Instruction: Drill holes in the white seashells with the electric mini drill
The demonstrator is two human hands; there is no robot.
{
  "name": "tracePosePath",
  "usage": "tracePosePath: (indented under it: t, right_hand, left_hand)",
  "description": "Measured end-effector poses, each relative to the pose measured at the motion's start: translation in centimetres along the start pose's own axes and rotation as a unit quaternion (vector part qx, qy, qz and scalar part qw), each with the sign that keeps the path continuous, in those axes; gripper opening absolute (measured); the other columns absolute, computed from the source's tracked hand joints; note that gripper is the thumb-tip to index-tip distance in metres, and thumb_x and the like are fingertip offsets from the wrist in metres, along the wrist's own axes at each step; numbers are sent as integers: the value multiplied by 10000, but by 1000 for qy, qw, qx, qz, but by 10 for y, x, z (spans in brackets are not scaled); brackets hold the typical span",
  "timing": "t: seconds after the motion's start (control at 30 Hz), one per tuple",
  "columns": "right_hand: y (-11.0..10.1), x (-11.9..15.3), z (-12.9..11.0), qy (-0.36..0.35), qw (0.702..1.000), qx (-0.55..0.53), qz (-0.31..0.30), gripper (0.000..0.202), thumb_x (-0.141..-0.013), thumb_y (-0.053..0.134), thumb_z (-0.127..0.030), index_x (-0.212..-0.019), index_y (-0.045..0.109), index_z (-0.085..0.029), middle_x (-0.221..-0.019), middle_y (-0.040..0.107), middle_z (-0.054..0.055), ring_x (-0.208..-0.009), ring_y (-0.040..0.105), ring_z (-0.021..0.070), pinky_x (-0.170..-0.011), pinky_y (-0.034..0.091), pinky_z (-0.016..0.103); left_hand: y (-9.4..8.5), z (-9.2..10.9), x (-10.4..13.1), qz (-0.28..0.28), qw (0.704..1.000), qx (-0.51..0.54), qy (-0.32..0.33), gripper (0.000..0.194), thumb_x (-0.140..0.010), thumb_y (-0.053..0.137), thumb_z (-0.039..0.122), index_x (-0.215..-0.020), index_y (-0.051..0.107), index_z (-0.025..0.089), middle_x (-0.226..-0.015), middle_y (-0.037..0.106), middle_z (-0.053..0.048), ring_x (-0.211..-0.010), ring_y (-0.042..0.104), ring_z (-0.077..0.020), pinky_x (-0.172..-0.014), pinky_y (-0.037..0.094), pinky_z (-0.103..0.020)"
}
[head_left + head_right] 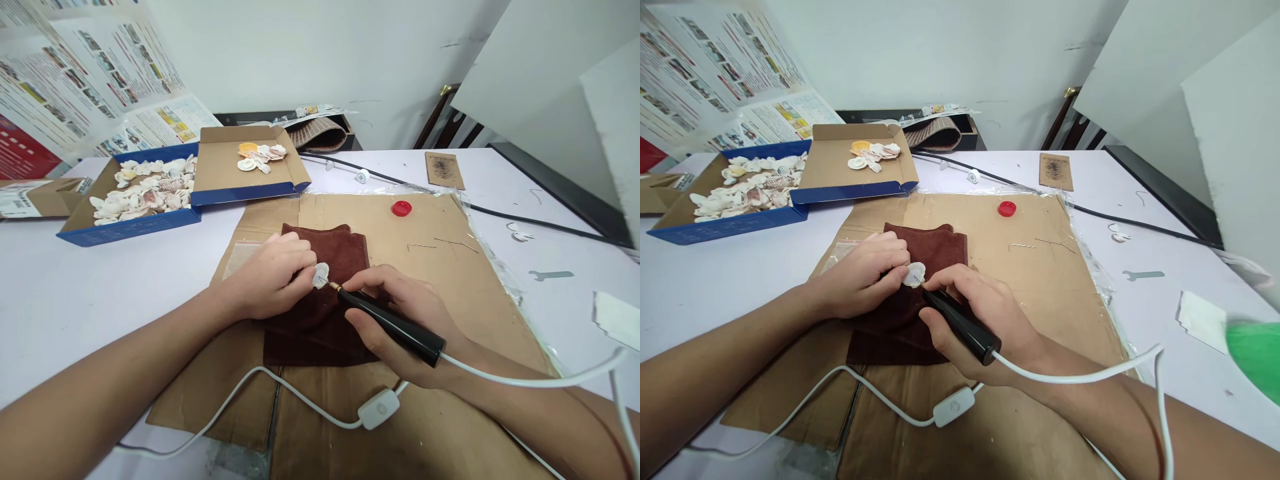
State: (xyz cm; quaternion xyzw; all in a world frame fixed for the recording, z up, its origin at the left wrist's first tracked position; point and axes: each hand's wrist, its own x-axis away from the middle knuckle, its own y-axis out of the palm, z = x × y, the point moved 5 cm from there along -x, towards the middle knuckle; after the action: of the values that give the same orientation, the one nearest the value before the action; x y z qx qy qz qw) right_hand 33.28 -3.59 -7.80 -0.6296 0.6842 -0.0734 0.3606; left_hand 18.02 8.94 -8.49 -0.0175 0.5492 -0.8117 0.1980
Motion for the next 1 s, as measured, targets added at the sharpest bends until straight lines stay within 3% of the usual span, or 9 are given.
tracePosePath:
  t: [0.17,0.43,1.0]
  right_hand:
    - [1,0,-2,-16,1000,22,-16,147,-980,673,-269,-1117,620,-264,-815,714,-21,-647,642,145,-621,490,291]
    - [4,0,0,-42,999,34,-8,98,-1001,644,-284,-1077,588,-256,-806,665,-37,-568,537,109,-564,417,263]
    - [3,-7,-5,-14,999,17,-24,93,-975,629,-290,-968,546,-249,-707,585,-52,-563,518,119,-550,425,256]
  left_hand:
    - [-1,0,0,-6,1000,-6,-1,347,-1063,351,295,-728,407,225,-767,569,-52,-762,466,-233,-738,371,-426]
    - [-2,0,-1,-21,1000,-3,-3,345,-1064,354,293,-732,416,224,-783,585,-57,-767,479,-235,-744,387,-429]
    - [-2,4,-1,-15,1000,-24,9,358,-1076,331,304,-737,417,228,-786,587,-65,-768,474,-241,-713,369,-423]
